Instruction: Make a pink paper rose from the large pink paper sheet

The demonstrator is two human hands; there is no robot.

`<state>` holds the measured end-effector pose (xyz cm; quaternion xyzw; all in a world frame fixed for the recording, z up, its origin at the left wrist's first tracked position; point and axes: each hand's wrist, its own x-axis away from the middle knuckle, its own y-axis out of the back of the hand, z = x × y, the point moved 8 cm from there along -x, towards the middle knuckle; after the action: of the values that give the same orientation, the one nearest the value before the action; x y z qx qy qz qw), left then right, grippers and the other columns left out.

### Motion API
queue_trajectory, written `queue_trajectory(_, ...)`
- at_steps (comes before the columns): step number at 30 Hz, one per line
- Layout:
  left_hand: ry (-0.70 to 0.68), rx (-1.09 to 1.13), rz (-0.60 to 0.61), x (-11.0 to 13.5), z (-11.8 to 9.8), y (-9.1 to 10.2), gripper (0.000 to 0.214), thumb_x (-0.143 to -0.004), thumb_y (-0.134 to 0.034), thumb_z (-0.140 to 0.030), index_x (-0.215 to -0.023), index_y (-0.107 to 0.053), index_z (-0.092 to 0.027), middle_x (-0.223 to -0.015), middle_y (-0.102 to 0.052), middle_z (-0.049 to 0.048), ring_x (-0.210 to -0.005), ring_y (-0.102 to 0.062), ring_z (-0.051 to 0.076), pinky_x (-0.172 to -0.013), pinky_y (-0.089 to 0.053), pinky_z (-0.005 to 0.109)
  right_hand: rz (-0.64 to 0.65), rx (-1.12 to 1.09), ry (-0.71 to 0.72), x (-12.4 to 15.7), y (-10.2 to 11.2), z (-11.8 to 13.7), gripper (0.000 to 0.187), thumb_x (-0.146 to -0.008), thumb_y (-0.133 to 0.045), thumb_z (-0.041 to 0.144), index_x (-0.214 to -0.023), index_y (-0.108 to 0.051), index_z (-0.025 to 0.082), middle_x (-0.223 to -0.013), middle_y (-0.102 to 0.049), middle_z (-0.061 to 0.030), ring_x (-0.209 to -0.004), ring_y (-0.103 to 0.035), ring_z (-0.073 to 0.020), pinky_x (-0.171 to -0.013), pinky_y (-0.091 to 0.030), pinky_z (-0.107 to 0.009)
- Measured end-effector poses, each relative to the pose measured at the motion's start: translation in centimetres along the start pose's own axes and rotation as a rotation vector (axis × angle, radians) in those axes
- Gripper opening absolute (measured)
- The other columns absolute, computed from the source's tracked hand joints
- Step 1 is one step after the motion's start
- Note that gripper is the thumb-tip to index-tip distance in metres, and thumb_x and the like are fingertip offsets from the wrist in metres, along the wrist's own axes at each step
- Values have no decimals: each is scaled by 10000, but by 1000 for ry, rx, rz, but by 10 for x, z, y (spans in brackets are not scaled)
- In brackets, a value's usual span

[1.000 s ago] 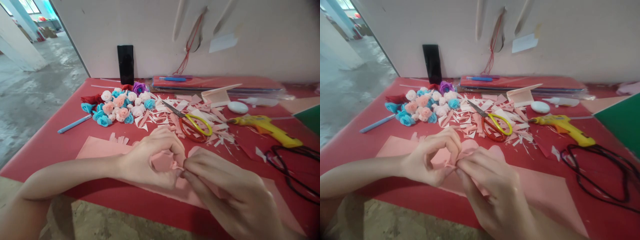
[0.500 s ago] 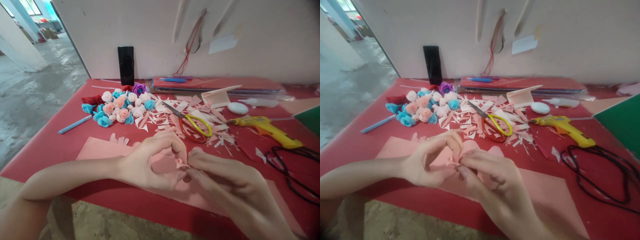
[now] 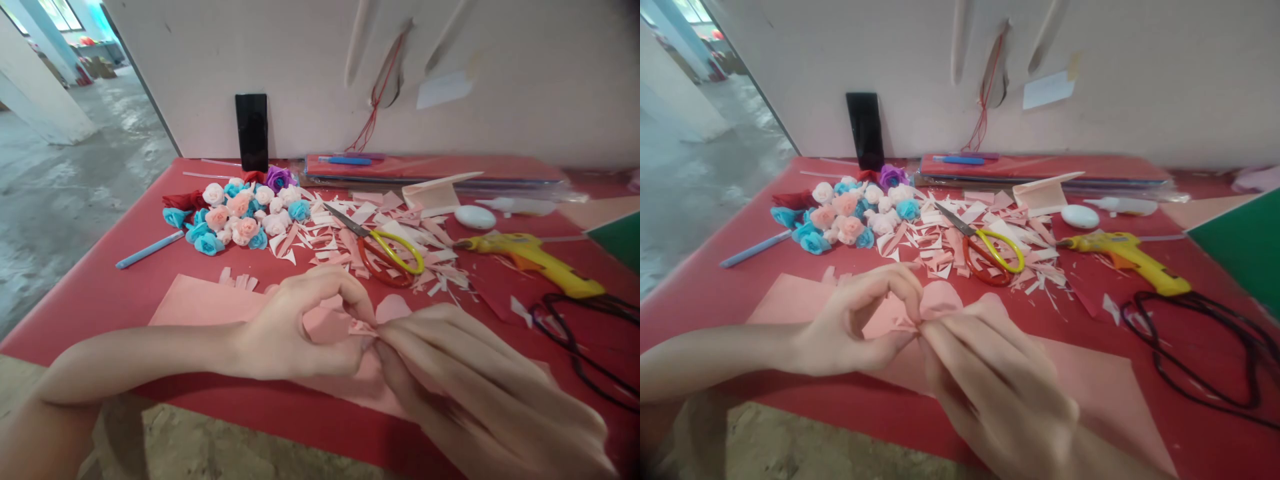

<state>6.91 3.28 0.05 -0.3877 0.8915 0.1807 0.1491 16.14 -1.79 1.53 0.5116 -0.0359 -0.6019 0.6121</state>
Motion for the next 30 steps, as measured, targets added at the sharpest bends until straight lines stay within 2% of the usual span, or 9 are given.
queue_trajectory(6,22,-12,-27,0,0,2,89,-694,-569,-88,-717,-501,-141,-727,-533,26,-687,-491,114,-665,-426,244,35,29,-1,5,4,-1,187,-769,-557,169,-856,-657,301,-714,-692,-13,-667,-661,-207,-635,-557,-330)
queue_trajectory(8,41,-12,-18,0,0,1,91,-692,-572,-99,-707,-495,-145,-729,-532,21,-688,-490,112,-669,-426,244,66,60,55,4,4,2,192,-770,-557,158,-855,-660,296,-698,-691,-11,-660,-661,-203,-642,-561,-319)
queue_trajectory(12,200,-45,14,-1,7,0,113,-649,-582,-82,-684,-494,-143,-715,-528,3,-676,-490,104,-654,-419,231,88,192,189,4,1,9,197,-787,-529,136,-836,-657,276,-699,-692,-14,-694,-662,-197,-665,-564,-304)
queue_trajectory(16,288,-177,100,-4,3,0,94,-650,-554,-57,-661,-503,-136,-688,-541,-12,-669,-498,90,-662,-423,210,123,378,355,9,-4,15,229,-840,-448,105,-891,-636,226,-727,-683,-22,-759,-650,-185,-724,-553,-311)
queue_trajectory(18,276,-241,132,-6,-1,1,91,-652,-550,-48,-657,-510,-129,-690,-559,-10,-676,-510,87,-674,-429,202,127,468,446,12,-7,20,288,-866,-359,56,-930,-615,172,-764,-685,-42,-775,-639,-180,-754,-540,-320)
queue_trajectory(21,235,-278,139,-7,-6,2,88,-647,-557,-32,-651,-531,-116,-683,-591,-1,-680,-530,86,-686,-436,196,117,541,507,15,-9,23,384,-862,-240,-16,-980,-579,120,-824,-696,-71,-814,-624,-184,-779,-527,-323)
queue_trajectory(25,215,-318,151,-7,-5,2,66,-652,-566,-49,-668,-566,-114,-685,-625,7,-690,-545,93,-714,-438,209,148,510,528,21,-13,24,362,-871,-254,34,-1033,-573,92,-893,-698,-110,-915,-607,-216,-810,-518,-331)
queue_trajectory(27,215,-324,148,-7,-4,4,65,-653,-568,-59,-666,-570,-122,-676,-626,-1,-685,-545,94,-714,-439,214,190,459,515,24,-16,21,352,-878,-278,76,-1056,-581,95,-942,-691,-120,-940,-607,-233,-822,-516,-347)
queue_trajectory(30,203,-320,148,-7,-3,4,78,-652,-563,-57,-647,-562,-136,-656,-618,-16,-661,-533,86,-700,-437,210,233,413,507,27,-20,19,362,-881,-290,78,-1070,-586,166,-960,-690,-77,-954,-611,-215,-808,-525,-328)
